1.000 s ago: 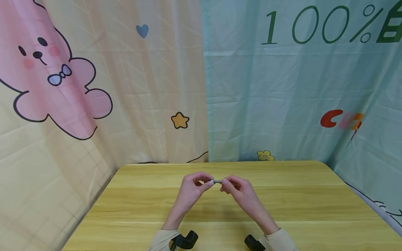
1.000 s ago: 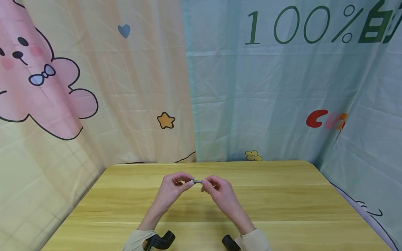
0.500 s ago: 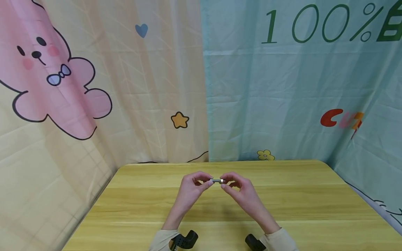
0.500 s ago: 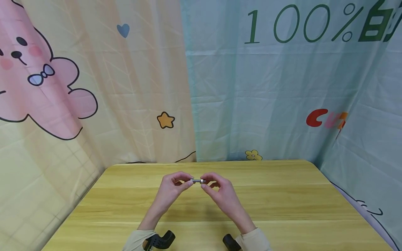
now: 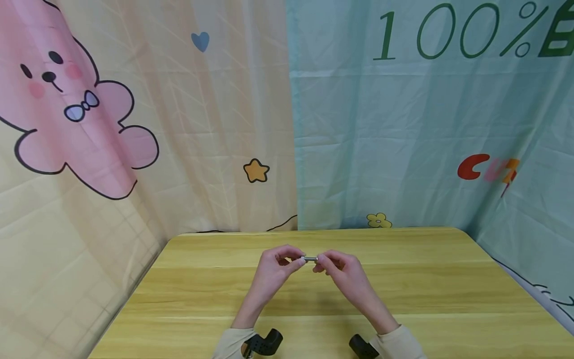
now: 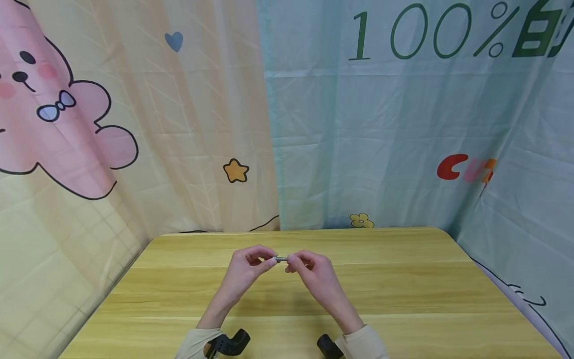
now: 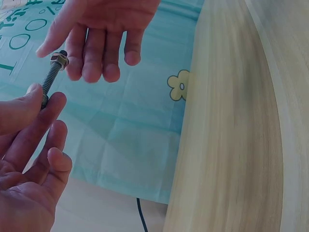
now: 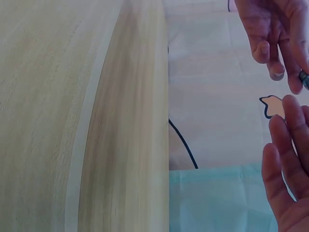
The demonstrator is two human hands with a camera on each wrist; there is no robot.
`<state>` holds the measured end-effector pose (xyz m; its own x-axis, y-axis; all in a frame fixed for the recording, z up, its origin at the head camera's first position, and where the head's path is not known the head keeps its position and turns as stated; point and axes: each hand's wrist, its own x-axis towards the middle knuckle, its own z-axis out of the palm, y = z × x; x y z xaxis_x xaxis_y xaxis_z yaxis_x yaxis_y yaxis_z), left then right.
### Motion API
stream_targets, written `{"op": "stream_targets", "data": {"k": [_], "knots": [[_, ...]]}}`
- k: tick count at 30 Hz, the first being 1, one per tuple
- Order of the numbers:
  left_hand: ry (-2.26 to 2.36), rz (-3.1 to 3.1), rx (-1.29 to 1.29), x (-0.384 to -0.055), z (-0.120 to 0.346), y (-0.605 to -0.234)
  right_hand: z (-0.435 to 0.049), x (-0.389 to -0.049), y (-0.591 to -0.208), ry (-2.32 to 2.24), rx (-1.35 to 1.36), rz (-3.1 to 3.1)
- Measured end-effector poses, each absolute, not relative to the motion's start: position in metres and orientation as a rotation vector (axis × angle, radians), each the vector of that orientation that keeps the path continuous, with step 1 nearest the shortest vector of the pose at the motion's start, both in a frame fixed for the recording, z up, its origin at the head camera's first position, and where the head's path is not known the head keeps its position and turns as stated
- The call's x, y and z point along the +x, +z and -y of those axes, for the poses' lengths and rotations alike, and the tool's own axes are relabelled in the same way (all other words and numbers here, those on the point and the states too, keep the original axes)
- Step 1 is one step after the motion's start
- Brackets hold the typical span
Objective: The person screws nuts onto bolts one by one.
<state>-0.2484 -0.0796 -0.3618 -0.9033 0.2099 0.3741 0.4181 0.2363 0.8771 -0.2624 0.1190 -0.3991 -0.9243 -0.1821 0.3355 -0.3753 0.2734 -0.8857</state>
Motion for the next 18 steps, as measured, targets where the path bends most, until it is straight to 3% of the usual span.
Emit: {"op": "stream_targets", "data": {"k": [10,18], "knots": [[-1.772,2.308,-0.563,-0.2470,0.0809,-0.3587,-0.1205,-0.2646,-0.3999,1.616,0.708,2.290],[-1.774,2.321,-0.554,-0.2464,0.0808,-0.3582,-0.1218,-0.2650,-0.4003,1.673,0.707,2.282]]}}
